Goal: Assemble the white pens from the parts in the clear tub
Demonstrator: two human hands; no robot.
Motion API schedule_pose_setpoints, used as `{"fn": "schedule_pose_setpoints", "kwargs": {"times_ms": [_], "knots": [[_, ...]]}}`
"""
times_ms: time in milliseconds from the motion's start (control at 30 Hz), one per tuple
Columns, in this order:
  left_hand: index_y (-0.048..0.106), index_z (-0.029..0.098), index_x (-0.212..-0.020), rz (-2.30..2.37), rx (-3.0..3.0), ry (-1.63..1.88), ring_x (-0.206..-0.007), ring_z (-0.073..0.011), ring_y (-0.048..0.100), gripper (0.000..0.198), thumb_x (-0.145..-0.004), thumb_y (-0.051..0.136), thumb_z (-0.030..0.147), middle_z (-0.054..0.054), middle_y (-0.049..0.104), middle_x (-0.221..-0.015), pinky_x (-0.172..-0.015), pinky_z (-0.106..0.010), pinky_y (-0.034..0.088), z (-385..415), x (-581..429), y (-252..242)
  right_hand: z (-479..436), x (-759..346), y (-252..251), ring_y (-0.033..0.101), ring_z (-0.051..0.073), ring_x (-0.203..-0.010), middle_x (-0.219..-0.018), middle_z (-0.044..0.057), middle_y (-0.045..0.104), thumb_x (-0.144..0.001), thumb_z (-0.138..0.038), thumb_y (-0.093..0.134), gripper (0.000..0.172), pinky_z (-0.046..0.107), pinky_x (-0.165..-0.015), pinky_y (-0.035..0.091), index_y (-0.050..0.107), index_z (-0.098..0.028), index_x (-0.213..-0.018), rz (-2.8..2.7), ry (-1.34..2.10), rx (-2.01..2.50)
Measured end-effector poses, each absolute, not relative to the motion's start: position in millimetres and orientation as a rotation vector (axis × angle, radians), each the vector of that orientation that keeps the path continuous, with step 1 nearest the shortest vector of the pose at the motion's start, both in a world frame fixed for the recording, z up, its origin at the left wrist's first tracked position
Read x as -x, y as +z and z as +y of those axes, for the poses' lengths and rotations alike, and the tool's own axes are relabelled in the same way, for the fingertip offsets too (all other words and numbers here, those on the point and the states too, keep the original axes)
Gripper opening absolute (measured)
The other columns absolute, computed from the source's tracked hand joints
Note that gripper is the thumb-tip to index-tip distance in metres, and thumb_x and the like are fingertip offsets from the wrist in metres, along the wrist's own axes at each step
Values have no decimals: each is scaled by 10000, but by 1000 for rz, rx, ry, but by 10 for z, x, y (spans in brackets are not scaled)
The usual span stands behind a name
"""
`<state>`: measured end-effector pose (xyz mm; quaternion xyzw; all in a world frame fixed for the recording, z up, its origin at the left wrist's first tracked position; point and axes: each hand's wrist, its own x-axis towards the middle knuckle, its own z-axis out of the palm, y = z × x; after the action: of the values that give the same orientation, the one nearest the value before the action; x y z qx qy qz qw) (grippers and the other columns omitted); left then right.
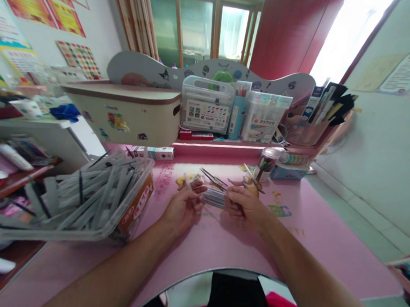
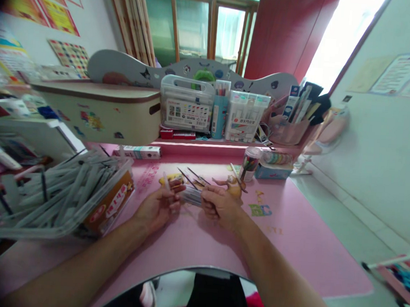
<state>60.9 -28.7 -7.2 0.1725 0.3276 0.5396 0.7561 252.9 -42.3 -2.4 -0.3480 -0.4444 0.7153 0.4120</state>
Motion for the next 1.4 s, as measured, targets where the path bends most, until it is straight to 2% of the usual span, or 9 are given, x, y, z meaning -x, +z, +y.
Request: {"fn": "schedule_pose_setpoints", "kwargs": {"times_ms": [167, 300, 400, 600, 767, 933, 1033, 1200, 1400], "knots": [[652, 113, -874, 670, -426, 1076, -579, -96, 581, 60, -849, 623, 160, -62, 665, -786, -481, -171, 468, -436, -779, -114, -437, -2355, -188, 447, 102, -560, -593, -33, 516, -809, -333, 659, 229, 217, -505, 313, 563, -176, -674, -1588, 1365, 1067], [580, 119, -709, 701, -282, 1078, -731, -168, 661, 245, -930, 507, 194, -102, 682, -791, -659, -295, 574, -390, -751, -113, -451, -2360, -166, 451, 120, -575, -635, -33, 508, -835, -226, 514, 75, 236, -538, 345, 549, -200, -773, -1524, 1283, 1107], [609, 113, -808, 680, -255, 951, -867, -224, 693, 91, -858, 540, 84, -131, 704, -883, -768, -370, 581, -411, -737, -113, -512, -2346, -83, 492, 136, -640, -721, -16, 538, -841, -172, 434, 109, 250, -600, 401, 534, -210, -862, -1509, 957, 1137], [653, 100, -861, 509, -296, 833, -817, -196, 692, 376, -571, 473, -57, -92, 697, -853, -825, -347, 569, -519, -816, -153, -612, -2212, -164, 596, 200, -914, -979, 79, 657, -920, -143, 377, 262, 343, -838, 464, 584, -189, -1074, -1902, 372, 1055], [635, 104, -762, 549, -203, 905, -673, -125, 653, 336, -533, 450, -59, -50, 666, -741, -684, -223, 559, -497, -830, -126, -584, -2168, -283, 433, 260, -1326, -1320, 126, 601, -905, -108, 420, 438, 494, -1116, 257, 511, -164, -1330, -2106, 183, 1125], [637, 72, -870, 627, -190, 943, -732, -171, 687, 217, -763, 472, -19, -106, 684, -795, -701, -287, 587, -481, -809, -109, -542, -2314, -141, 524, 236, -1195, -1265, 105, 618, -946, -204, 410, 347, 418, -1028, 384, 564, -196, -1257, -1928, 223, 1171], [593, 100, -838, 801, -235, 975, -627, -136, 658, 126, -886, 480, 72, -89, 662, -742, -560, -222, 550, -449, -782, -109, -490, -2426, -45, 572, 235, -1016, -1062, 105, 653, -943, -209, 411, 260, 383, -919, 427, 625, -169, -1085, -1837, 171, 1279], [535, 151, -848, 950, -468, 1135, -392, -51, 434, 85, -921, 496, 172, 10, 563, -623, -350, -127, 288, -353, -695, -31, -457, -2442, -69, 542, 243, -938, -932, 92, 626, -878, -196, 545, 133, 371, -880, 393, 674, -171, -859, -2160, 55, 1492], [520, 160, -808, 937, -790, 1072, -383, -39, 359, 164, -899, 525, 296, 18, 540, -614, -362, -137, 209, -452, -648, 304, -537, -2326, -195, 527, 257, -969, -1004, 100, 637, -863, -221, 610, 78, 368, -846, 375, 676, -180, -876, -2301, -24, 1686]]}}
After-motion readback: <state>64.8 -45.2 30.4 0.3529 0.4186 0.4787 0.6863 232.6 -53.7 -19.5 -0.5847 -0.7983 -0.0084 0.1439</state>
